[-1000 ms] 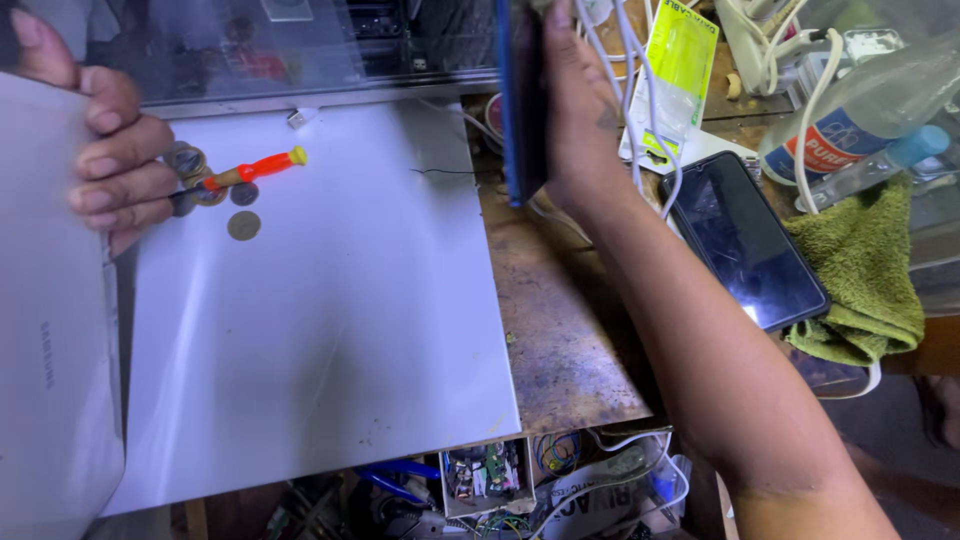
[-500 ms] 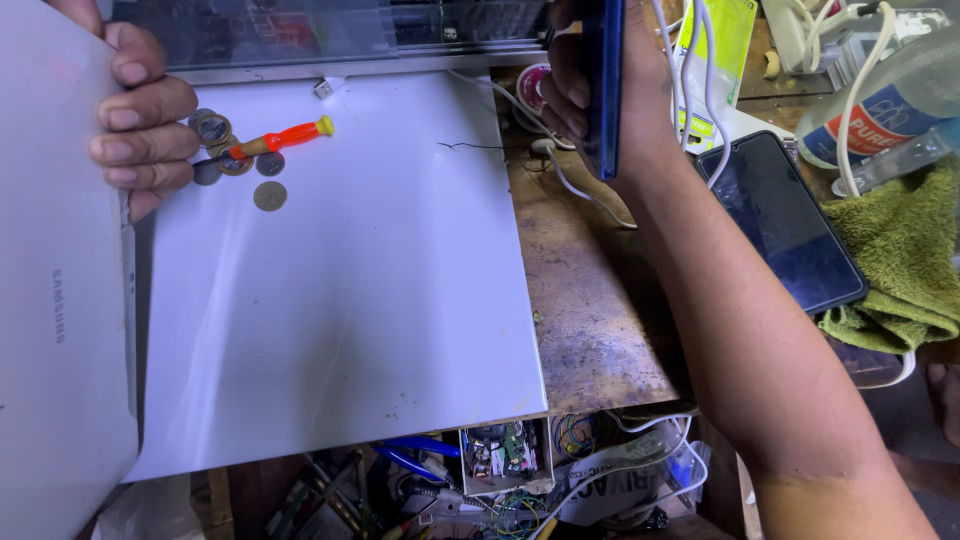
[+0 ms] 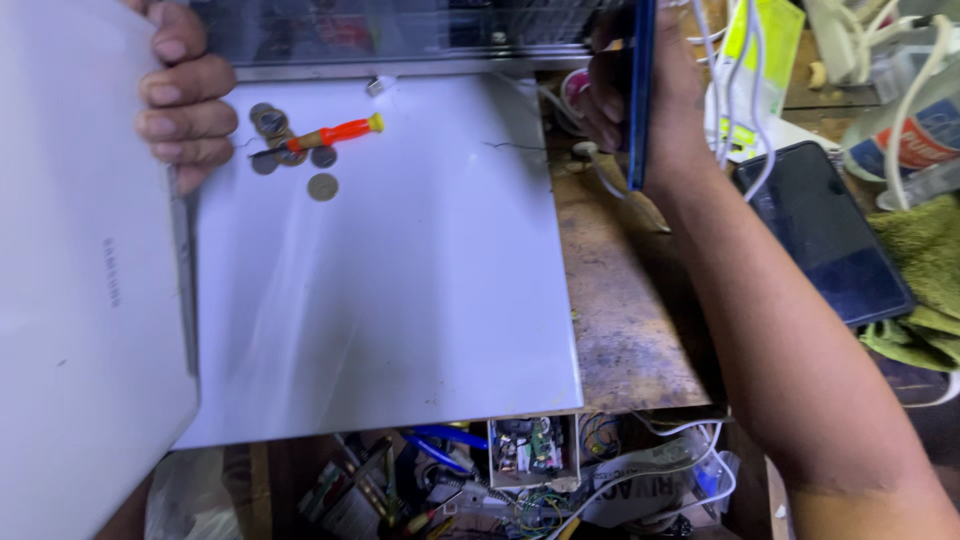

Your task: The person disassembles a smartphone by prying open the back cover and removing the battery. They then handle a tablet, wiping its screen and edges with their hands before placing it on the workbench.

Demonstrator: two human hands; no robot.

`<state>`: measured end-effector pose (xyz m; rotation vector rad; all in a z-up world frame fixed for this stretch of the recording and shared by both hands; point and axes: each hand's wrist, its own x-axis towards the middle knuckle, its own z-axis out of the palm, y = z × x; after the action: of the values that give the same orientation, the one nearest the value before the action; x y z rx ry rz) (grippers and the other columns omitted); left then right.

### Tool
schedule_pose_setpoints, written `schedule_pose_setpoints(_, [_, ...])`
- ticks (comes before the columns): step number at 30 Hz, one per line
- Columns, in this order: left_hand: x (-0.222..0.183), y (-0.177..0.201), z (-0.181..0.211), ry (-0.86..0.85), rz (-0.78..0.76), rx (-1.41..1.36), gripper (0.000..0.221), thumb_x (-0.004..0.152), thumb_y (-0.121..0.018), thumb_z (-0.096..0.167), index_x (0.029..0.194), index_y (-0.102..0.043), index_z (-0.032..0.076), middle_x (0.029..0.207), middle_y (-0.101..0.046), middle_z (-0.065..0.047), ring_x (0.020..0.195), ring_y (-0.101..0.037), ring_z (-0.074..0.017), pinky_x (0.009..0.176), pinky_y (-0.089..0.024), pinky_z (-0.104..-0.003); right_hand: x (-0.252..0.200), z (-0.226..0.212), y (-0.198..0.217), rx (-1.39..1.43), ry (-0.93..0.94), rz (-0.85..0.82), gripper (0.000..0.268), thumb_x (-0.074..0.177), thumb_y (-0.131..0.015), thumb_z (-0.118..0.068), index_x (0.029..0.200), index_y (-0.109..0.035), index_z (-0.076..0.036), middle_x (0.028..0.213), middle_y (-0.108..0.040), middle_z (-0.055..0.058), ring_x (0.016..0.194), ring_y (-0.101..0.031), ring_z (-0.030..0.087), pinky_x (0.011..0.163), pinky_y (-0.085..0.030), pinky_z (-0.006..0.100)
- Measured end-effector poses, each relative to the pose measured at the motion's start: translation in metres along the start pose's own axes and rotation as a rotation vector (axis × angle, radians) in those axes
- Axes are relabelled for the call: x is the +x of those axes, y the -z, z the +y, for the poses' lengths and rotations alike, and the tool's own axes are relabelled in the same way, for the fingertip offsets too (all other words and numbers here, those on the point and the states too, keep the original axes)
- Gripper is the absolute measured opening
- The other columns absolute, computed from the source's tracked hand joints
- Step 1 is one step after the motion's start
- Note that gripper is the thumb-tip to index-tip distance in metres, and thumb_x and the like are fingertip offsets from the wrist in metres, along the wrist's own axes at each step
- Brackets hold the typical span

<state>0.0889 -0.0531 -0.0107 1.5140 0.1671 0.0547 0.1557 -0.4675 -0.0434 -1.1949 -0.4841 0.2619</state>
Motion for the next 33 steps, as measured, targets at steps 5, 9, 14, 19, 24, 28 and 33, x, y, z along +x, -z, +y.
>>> schedule_pose_setpoints(5, [-0.009,0.012,0.011,-0.007,0.037,0.033,0.034,0.114,-0.046,0.030,0.094,-0.063,0.009,0.078,-0.066,-0.002,0.060,-0.064,-0.0121,0.055,-0.057,-0.031,-0.001,-0.002,-0.016,-0.065,0.015,0.041,0.056,0.111,-0.046,-0.061,0.100,-0.055,-0.007,0.055,-0.037,0.002,0.043,-0.033,0.013,0.045,-0.027,0.030])
schedule_pose_setpoints(9, [-0.015,0.011,0.014,-0.001,0.045,0.054,0.033,0.113,-0.046,0.029,0.094,-0.064,0.009,0.077,-0.066,-0.002,0.059,-0.064,-0.0119,0.053,-0.056,-0.031,-0.004,-0.003,-0.022,-0.081,-0.004,0.046,0.053,0.113,-0.046,-0.059,0.100,-0.054,-0.008,0.056,-0.037,0.002,0.046,-0.034,0.014,0.042,-0.027,0.028])
schedule_pose_setpoints(14, [-0.013,-0.012,0.003,0.032,0.004,0.073,0.032,0.112,-0.046,0.028,0.094,-0.064,0.009,0.075,-0.065,-0.002,0.057,-0.064,-0.0116,0.051,-0.056,-0.031,0.001,0.014,-0.009,-0.125,-0.059,0.085,0.043,0.113,-0.046,-0.051,0.104,-0.057,-0.010,0.070,-0.051,0.005,0.052,-0.044,0.016,0.047,-0.035,0.030])
schedule_pose_setpoints(19, [-0.008,-0.039,-0.012,0.062,-0.064,0.080,0.031,0.111,-0.046,0.026,0.093,-0.065,0.010,0.074,-0.065,-0.001,0.055,-0.063,-0.0113,0.048,-0.056,-0.030,-0.001,0.031,-0.002,-0.326,-0.075,0.190,0.035,0.114,-0.048,-0.042,0.111,-0.060,-0.009,0.090,-0.063,0.004,0.075,-0.062,0.015,0.066,-0.051,0.031])
schedule_pose_setpoints(24, [-0.013,-0.050,-0.020,0.090,-0.002,0.279,0.041,0.113,-0.047,0.035,0.077,-0.052,0.014,0.052,-0.044,0.002,0.035,-0.037,-0.0125,0.031,-0.023,-0.033,-0.002,0.044,0.006,-0.841,0.229,0.096,0.045,0.118,-0.043,-0.041,0.122,-0.062,-0.001,0.104,-0.062,0.007,0.096,-0.058,0.018,0.087,-0.050,0.035])
schedule_pose_setpoints(28, [-0.018,-0.060,-0.015,0.096,0.052,0.491,0.039,0.111,-0.047,0.034,0.078,-0.053,0.014,0.053,-0.043,0.001,0.038,-0.037,-0.0145,0.034,-0.023,-0.035,-0.009,0.048,0.021,-1.032,0.296,0.105,0.046,0.117,-0.037,-0.041,0.124,-0.062,-0.003,0.106,-0.066,0.012,0.099,-0.063,0.023,0.086,-0.051,0.036])
schedule_pose_setpoints(33, [-0.022,-0.067,-0.022,0.071,0.064,0.614,0.035,0.110,-0.048,0.032,0.083,-0.057,0.012,0.059,-0.048,-0.003,0.045,-0.043,-0.0181,0.039,-0.030,-0.037,0.000,0.062,0.039,-0.357,-0.173,0.266,0.045,0.108,-0.049,-0.049,0.110,-0.066,-0.008,0.094,-0.068,0.004,0.082,-0.067,0.015,0.074,-0.055,0.035])
